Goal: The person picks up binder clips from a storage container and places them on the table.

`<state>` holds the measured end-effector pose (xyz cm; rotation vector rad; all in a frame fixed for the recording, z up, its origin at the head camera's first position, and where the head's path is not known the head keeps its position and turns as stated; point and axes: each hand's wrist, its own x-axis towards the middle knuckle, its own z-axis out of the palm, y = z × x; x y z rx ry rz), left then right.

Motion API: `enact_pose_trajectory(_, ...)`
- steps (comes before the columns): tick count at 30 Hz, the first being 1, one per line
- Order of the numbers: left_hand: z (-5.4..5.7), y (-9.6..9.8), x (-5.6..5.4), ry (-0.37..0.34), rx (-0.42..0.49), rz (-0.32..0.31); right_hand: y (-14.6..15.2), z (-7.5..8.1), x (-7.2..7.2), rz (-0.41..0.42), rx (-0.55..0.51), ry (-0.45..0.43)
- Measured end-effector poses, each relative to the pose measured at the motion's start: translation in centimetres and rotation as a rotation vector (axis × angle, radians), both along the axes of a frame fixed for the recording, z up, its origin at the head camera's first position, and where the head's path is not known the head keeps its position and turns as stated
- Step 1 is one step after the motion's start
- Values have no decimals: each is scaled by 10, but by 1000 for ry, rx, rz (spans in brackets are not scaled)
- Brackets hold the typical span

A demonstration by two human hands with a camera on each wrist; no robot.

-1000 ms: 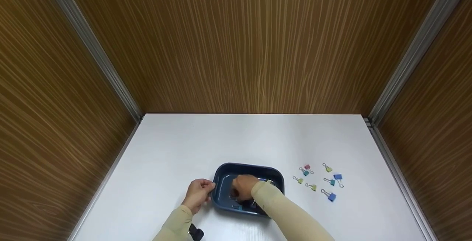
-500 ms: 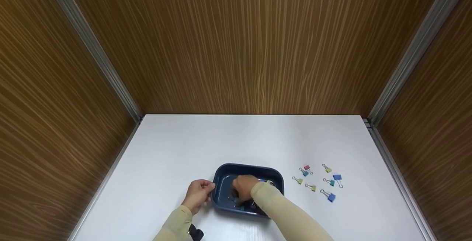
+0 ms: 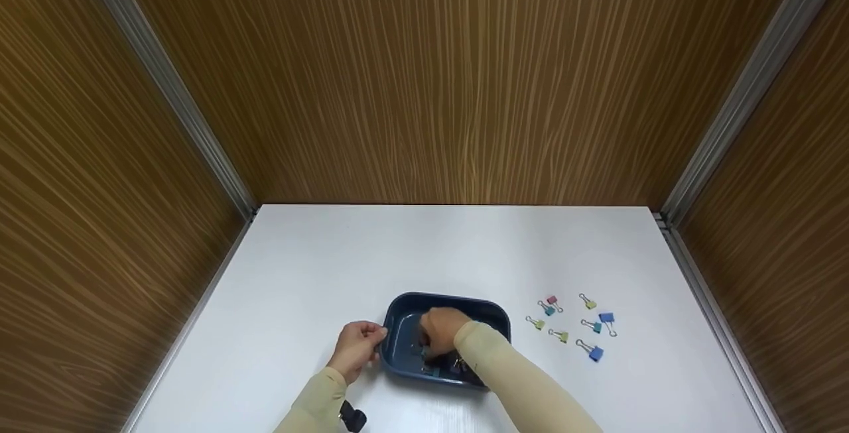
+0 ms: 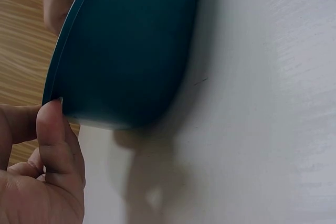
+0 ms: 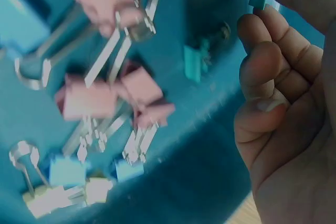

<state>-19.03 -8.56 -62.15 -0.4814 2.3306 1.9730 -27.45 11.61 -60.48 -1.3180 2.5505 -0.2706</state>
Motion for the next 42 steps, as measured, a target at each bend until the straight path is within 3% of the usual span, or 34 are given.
enact_pose_trajectory(5,0,-2,-2,-14,8,-3,14,16,-8,-6,-76,-3)
enact_pose_trajectory(11,0,-4,-3,-61,0,-20,40,34,-14,-88,-165,-2)
enact_pose_trajectory(16,0,-4,-4,-46,-1,-18,70,47,-19,-199,-266,-23)
enact_pose_trajectory(21,-1,-4,-6,-52,-7,-16,109,54,-19,-386,-350,-80)
enact_pose_trajectory(24,-1,-4,-6,-50,-8,-14,134,52,-17,-507,-372,-111)
enact_pose_trajectory(32,-1,-5,-5,-29,-3,-17,196,30,2,-707,-374,-164)
enact_pose_trajectory(39,-1,-9,-4,-33,0,-16,219,7,27,-843,-253,-334)
enact_pose_trajectory(42,-1,-10,-5,-32,-7,-14,222,-1,34,-863,-231,-348)
